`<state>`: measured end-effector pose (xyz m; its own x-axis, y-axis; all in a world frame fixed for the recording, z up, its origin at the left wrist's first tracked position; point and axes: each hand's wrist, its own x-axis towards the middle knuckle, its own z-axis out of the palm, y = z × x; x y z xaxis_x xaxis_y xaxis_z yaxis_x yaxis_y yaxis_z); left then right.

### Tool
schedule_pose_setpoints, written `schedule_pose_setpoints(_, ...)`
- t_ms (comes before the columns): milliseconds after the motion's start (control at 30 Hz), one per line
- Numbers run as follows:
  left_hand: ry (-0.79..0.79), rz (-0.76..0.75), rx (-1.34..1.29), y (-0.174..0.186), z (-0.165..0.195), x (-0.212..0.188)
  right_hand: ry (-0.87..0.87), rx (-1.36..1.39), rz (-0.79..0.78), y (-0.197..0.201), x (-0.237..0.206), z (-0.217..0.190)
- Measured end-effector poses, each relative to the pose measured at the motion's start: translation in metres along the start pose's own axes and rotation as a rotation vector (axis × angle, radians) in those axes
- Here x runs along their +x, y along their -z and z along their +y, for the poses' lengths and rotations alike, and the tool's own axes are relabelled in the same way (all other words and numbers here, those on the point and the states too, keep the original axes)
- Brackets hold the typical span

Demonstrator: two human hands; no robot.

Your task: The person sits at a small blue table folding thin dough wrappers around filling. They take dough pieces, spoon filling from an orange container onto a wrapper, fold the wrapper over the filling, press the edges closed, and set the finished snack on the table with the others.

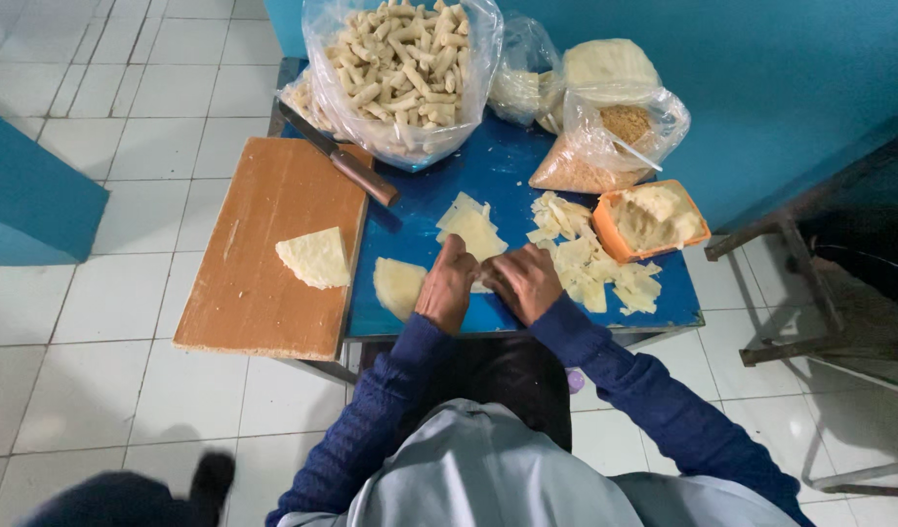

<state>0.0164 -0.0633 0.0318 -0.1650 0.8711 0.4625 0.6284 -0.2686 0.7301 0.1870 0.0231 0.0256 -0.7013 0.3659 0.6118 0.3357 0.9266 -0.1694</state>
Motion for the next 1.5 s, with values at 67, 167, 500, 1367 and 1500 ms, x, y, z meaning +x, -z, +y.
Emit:
schedule_pose_setpoints(67,0.08,-0.017,0.016,-0.001,0.002,-0.001,0.041,-0.126,0.046,0.002,0.002,-0.005)
schedule_pose_setpoints(167,0.061,0.029,0.031,0.002,0.007,-0.011,0.074,-0.245,0.043,0.005,0.002,-0.013)
schedule_pose_setpoints(500,-0.147,0.039,0.397,-0.003,0.014,-0.057,-0.111,-0.459,-0.128,-0.009,0.0,-0.024)
schedule_pose_setpoints(1367,-0.151,-0.064,0.528,-0.001,0.032,-0.052,-0.434,0.948,0.035,0.025,0.122,0.092)
schedule_pose_setpoints(1500,-0.163,-0.052,0.572,0.0,0.039,-0.049,-0.298,0.824,0.116,0.05,0.208,0.103)
